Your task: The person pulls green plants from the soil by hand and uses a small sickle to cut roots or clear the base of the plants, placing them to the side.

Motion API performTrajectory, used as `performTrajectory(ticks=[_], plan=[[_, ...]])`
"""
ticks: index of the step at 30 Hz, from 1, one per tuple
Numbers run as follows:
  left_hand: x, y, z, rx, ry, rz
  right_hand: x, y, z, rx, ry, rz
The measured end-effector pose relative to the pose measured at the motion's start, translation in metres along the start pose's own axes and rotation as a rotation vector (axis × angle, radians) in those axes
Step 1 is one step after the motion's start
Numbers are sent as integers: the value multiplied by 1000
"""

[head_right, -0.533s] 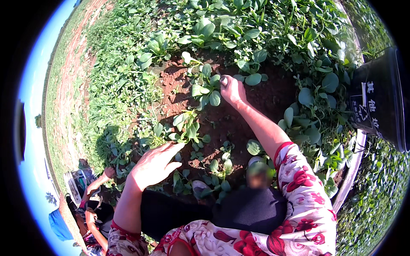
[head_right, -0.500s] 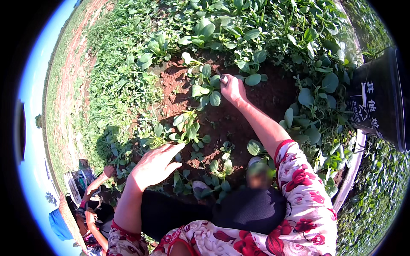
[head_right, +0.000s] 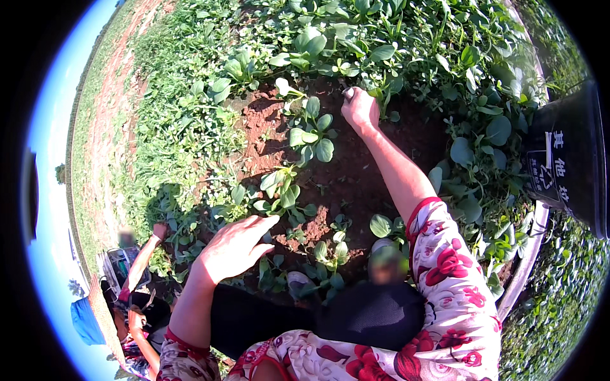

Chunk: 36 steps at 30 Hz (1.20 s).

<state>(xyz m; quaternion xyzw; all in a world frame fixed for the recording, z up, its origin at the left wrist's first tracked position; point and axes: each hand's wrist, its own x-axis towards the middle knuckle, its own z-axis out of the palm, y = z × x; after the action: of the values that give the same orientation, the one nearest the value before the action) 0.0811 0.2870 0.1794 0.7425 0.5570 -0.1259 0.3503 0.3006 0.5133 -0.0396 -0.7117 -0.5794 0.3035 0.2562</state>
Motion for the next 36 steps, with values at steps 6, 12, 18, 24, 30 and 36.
performTrajectory(ticks=[6,12,18,24,30,36], plan=[[-6,-6,0,-5,35,-16,-13,10,-8,-44,-68,-69],[0,3,-4,16,44,23,-16,6,-3,-34,-64,-73],[2,2,3,28,47,27,15,25,11,163,-46,-135],[0,7,-2,37,37,-5,-13,15,11,224,-67,-96],[12,5,4,52,32,26,37,23,34,318,-11,-21],[2,-1,3,38,66,24,-66,37,17,350,-18,-129]])
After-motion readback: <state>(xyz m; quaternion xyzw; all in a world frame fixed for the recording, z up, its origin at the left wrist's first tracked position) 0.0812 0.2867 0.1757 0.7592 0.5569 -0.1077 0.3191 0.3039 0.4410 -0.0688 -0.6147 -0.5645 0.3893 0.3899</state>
